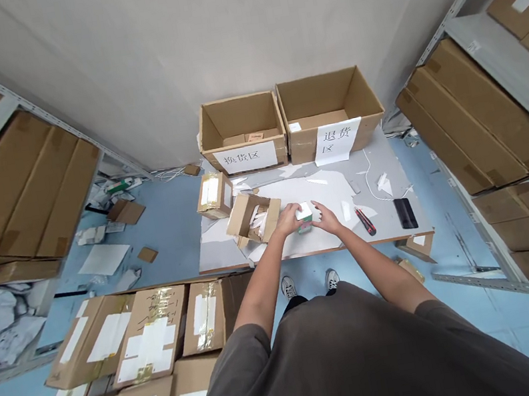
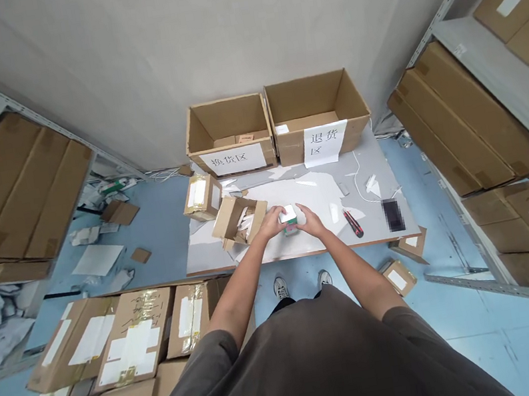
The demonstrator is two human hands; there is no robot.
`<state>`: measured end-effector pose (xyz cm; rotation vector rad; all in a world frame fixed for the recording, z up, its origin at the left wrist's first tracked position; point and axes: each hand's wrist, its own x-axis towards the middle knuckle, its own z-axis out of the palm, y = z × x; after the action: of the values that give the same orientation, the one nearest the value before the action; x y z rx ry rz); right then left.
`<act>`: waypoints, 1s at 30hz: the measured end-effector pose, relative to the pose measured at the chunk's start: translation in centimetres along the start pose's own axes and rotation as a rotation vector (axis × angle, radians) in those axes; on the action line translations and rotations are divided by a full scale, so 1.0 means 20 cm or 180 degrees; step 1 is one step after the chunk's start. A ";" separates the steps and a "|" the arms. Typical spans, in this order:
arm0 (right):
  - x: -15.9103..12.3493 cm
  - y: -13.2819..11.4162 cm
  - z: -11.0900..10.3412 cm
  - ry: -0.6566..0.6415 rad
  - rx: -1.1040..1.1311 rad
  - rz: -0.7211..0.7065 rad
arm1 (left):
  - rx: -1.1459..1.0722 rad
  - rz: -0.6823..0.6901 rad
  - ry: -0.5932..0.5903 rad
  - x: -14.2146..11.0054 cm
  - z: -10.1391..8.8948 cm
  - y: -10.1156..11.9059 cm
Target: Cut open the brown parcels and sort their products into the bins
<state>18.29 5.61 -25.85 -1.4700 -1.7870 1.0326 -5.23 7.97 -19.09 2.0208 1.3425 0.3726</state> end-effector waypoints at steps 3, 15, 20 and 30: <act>0.06 -0.12 -0.05 -0.0139 0.0249 0.0088 | -0.0122 0.0272 -0.0049 0.03 -0.18 0.01; 0.52 -0.73 -0.46 0.0507 0.0248 -0.0646 | 0.0059 0.1449 0.0201 0.46 -0.95 0.34; 0.82 -0.85 -0.77 0.0581 -0.0359 -0.1157 | 0.0213 0.1846 0.0500 0.80 -1.12 0.51; 1.56 -0.74 -1.24 0.0618 -0.0767 -0.1235 | 0.0680 0.1296 0.0768 1.53 -1.27 0.74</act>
<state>24.83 39.53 -1.16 -1.2365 -1.9978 0.4789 3.82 41.33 5.65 2.4988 1.1382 0.6999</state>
